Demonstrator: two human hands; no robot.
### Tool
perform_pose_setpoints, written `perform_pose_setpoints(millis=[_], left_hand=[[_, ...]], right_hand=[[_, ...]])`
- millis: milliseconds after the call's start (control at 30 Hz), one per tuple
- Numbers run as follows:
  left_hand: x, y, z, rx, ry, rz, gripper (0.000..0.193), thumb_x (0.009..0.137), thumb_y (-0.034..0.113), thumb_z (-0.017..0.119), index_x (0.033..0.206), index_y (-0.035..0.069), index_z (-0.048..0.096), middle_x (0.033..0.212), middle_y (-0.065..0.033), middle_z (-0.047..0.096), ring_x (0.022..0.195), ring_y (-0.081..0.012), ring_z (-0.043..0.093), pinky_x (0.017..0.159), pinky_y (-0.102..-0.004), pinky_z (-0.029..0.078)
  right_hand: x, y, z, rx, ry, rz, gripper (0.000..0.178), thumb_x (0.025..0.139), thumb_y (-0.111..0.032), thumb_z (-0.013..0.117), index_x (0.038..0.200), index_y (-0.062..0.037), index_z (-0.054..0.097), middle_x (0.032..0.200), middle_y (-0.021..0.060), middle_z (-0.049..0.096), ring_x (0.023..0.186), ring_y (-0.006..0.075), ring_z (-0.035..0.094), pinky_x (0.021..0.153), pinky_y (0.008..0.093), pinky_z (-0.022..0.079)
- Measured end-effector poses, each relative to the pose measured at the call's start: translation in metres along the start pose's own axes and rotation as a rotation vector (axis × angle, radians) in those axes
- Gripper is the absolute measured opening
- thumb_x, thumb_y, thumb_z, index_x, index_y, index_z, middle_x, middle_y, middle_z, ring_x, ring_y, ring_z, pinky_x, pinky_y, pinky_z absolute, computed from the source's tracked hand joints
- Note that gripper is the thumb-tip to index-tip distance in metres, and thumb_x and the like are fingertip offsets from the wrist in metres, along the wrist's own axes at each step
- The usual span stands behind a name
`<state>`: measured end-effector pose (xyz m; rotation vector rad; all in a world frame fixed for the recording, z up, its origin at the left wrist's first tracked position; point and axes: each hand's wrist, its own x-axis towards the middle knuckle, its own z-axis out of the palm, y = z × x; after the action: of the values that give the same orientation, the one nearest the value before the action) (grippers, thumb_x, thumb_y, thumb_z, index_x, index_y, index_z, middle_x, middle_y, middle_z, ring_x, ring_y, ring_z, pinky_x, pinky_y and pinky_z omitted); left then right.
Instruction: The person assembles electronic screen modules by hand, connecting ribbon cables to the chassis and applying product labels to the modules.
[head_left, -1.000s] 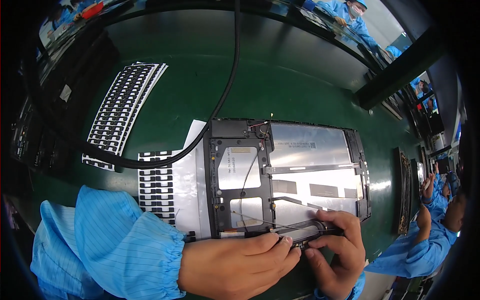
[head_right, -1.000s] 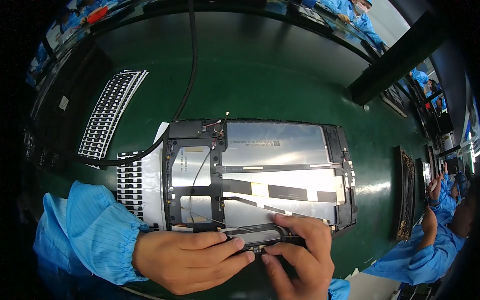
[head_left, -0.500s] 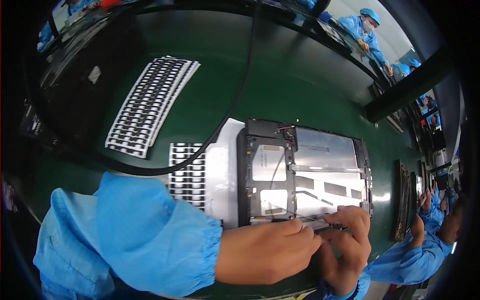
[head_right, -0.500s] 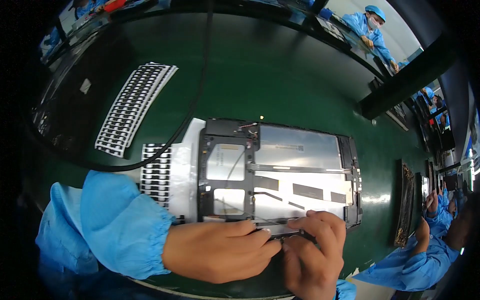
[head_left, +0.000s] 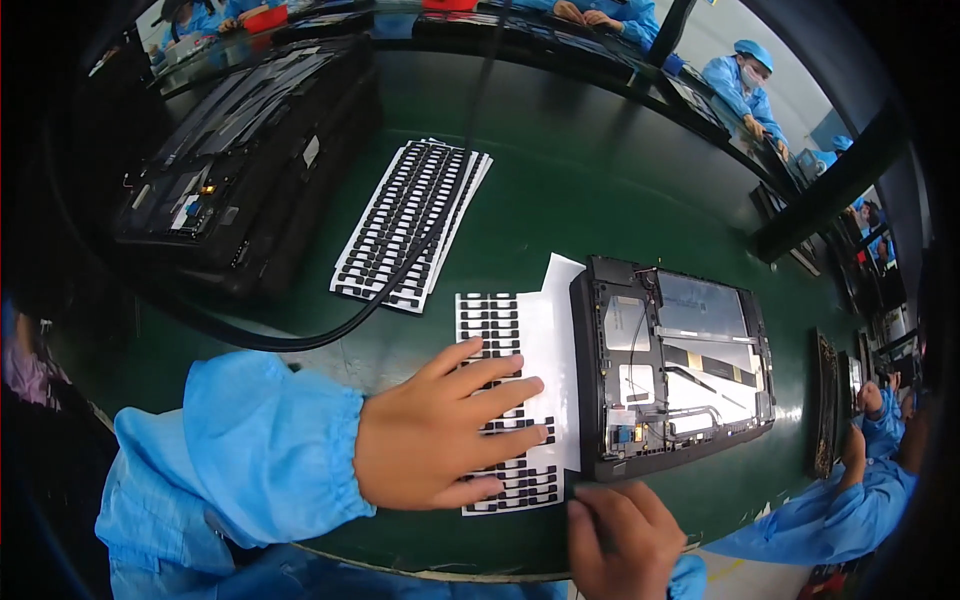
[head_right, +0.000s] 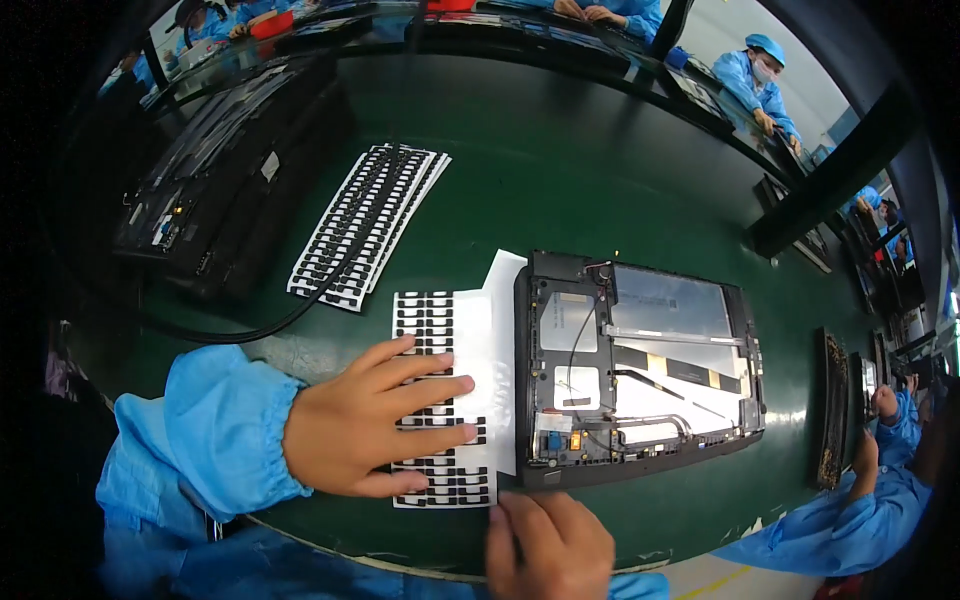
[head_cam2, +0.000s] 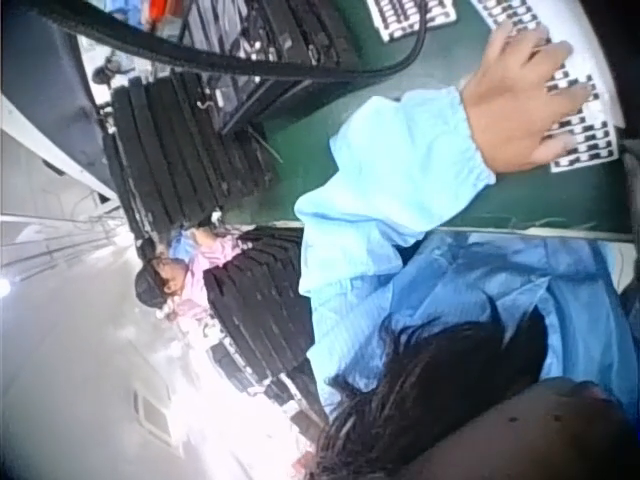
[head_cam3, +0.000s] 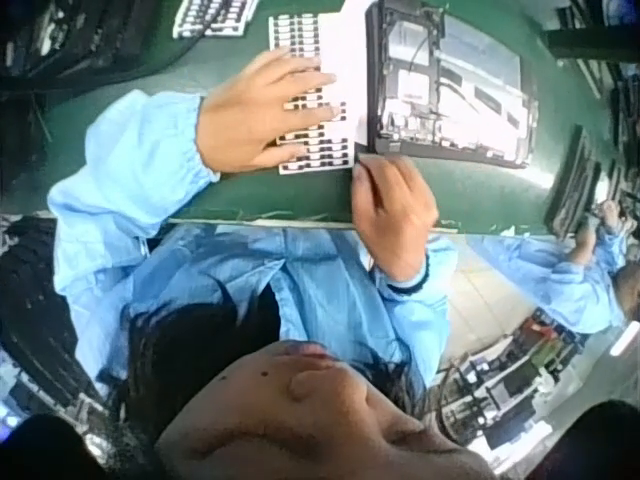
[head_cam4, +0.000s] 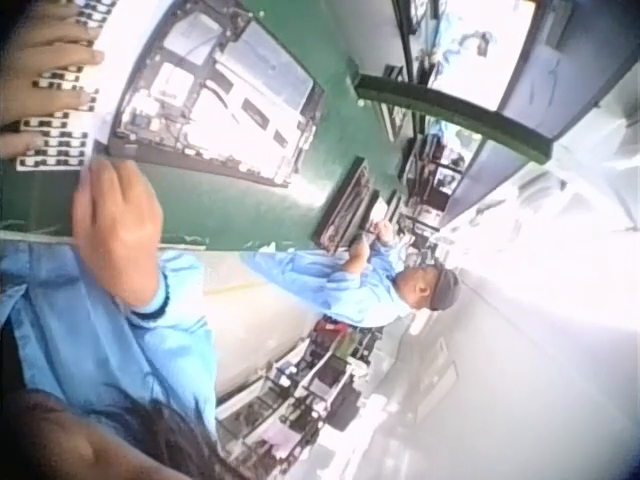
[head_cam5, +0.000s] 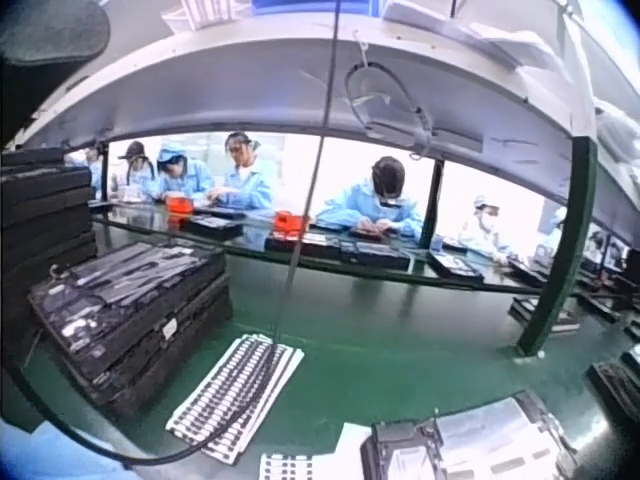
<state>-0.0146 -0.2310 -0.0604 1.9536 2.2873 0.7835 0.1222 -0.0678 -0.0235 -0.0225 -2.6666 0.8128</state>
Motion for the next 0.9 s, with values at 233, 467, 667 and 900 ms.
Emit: perform_pose_setpoints(millis=[233,467,667,900], left_hand=[[-0.003,0.006,-0.006,0.043,-0.015,-0.010,0.048,0.068,0.031,0.065,0.112,0.015,0.055,0.121,-0.0171,0.044,0.113,-0.0340,0.041,0.094,-0.0520,0.029],[-0.007,0.004,-0.007,0.116,-0.036,-0.041,0.050,0.063,0.031,0.067,0.110,0.016,0.056,0.121,-0.0170,0.043,0.114,-0.0359,0.039,0.094,-0.0523,0.030],[0.000,0.007,-0.008,0.147,-0.068,-0.058,0.052,0.064,0.031,0.066,0.113,0.018,0.055,0.122,-0.0170,0.043,0.113,-0.0359,0.040,0.096,-0.0505,0.029],[0.009,0.011,-0.013,0.080,-0.125,-0.019,0.046,0.073,0.029,0.064,0.116,0.015,0.053,0.123,-0.0200,0.042,0.115,-0.0372,0.040,0.094,-0.0513,0.030]], right_hand=[[0.008,-0.020,0.033,-0.387,0.032,-0.061,0.012,0.069,-0.006,0.059,0.066,-0.0041,0.048,0.062,0.0114,0.044,0.057,0.0278,0.048,0.052,0.0359,0.039],[0.010,-0.014,0.050,-0.358,0.104,-0.001,0.013,0.063,-0.005,0.058,0.064,-0.0043,0.044,0.061,0.0110,0.043,0.057,0.0277,0.047,0.052,0.0370,0.038],[0.025,-0.031,0.011,0.072,-0.207,0.522,0.015,0.061,0.000,0.060,0.064,-0.0040,0.046,0.059,0.0087,0.043,0.054,0.0247,0.045,0.049,0.0335,0.036],[-0.017,0.058,-0.043,0.399,0.340,0.238,0.004,0.064,0.001,0.055,0.066,0.0014,0.051,0.066,0.0074,0.051,0.060,0.0127,0.047,0.053,0.0224,0.035]])
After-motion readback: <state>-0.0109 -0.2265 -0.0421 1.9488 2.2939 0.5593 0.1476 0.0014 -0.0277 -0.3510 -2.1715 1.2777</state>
